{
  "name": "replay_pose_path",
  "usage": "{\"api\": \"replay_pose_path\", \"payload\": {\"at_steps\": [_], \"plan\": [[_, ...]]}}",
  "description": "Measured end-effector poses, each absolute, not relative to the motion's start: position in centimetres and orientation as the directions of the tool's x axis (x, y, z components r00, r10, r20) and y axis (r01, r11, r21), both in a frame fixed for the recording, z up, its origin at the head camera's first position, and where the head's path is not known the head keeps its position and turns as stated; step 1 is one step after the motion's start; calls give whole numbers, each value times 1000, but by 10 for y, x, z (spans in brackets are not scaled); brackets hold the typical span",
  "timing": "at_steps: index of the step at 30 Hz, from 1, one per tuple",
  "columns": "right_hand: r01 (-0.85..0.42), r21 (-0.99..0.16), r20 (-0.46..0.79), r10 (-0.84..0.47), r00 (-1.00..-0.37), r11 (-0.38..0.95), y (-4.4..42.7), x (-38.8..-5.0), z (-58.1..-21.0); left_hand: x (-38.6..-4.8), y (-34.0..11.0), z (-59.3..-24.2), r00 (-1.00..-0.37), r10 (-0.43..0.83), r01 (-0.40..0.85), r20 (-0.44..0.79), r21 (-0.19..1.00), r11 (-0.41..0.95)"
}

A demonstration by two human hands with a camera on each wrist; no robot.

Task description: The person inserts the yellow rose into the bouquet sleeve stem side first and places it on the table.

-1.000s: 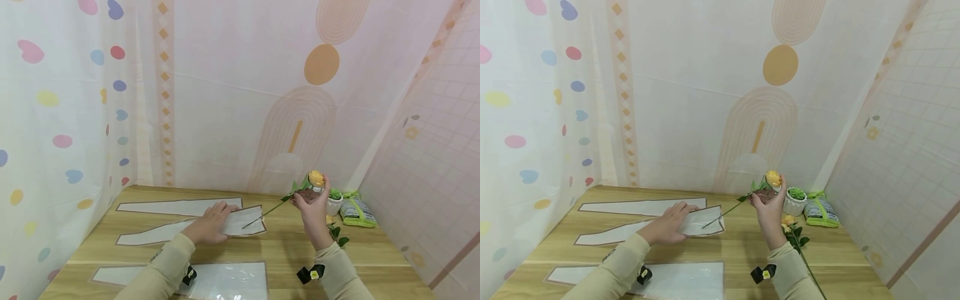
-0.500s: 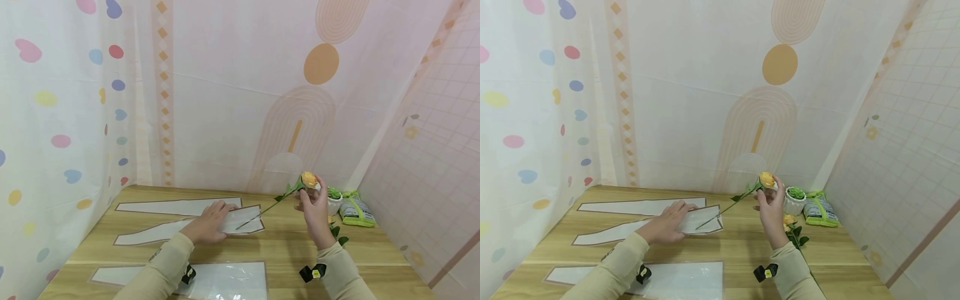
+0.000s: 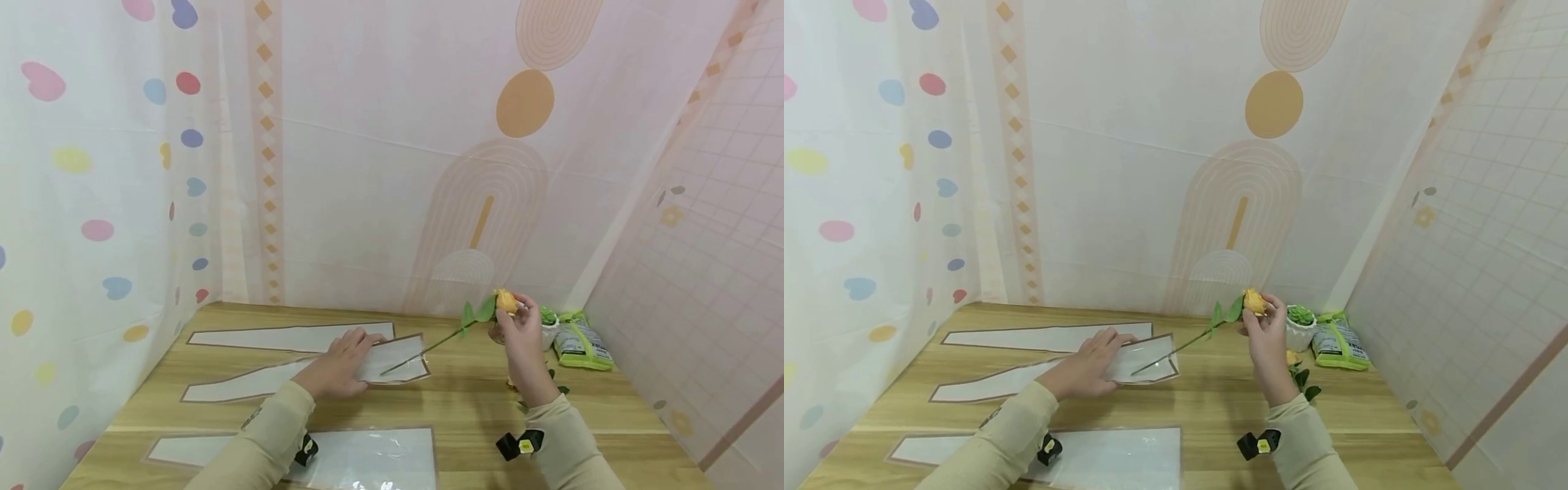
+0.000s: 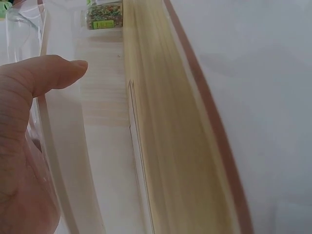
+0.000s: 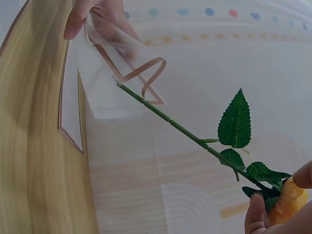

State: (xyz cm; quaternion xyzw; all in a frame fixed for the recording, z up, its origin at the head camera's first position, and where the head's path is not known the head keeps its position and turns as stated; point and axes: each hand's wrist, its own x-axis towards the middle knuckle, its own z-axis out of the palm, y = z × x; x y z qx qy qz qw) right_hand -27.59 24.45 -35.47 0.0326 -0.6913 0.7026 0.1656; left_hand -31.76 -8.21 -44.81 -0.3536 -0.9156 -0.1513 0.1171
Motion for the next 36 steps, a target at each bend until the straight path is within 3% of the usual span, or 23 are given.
{"api": "replay_pose_path", "payload": {"at_steps": [13,20,29,36], "plan": [[-215,-956,257,212,-943,201,266,-272,-346,-320,-80,-445,-724,612,684,319,217,696],[-171,-961,210,173,-962,216,278,-270,-340,-321,-79,-445,-730,611,679,306,223,699],[-167,-911,152,-71,-986,376,300,-261,-333,-321,-80,-446,-731,610,679,306,234,696],[-180,-894,132,-144,-981,411,310,-259,-332,-323,-83,-449,-725,613,684,313,225,694]]}}
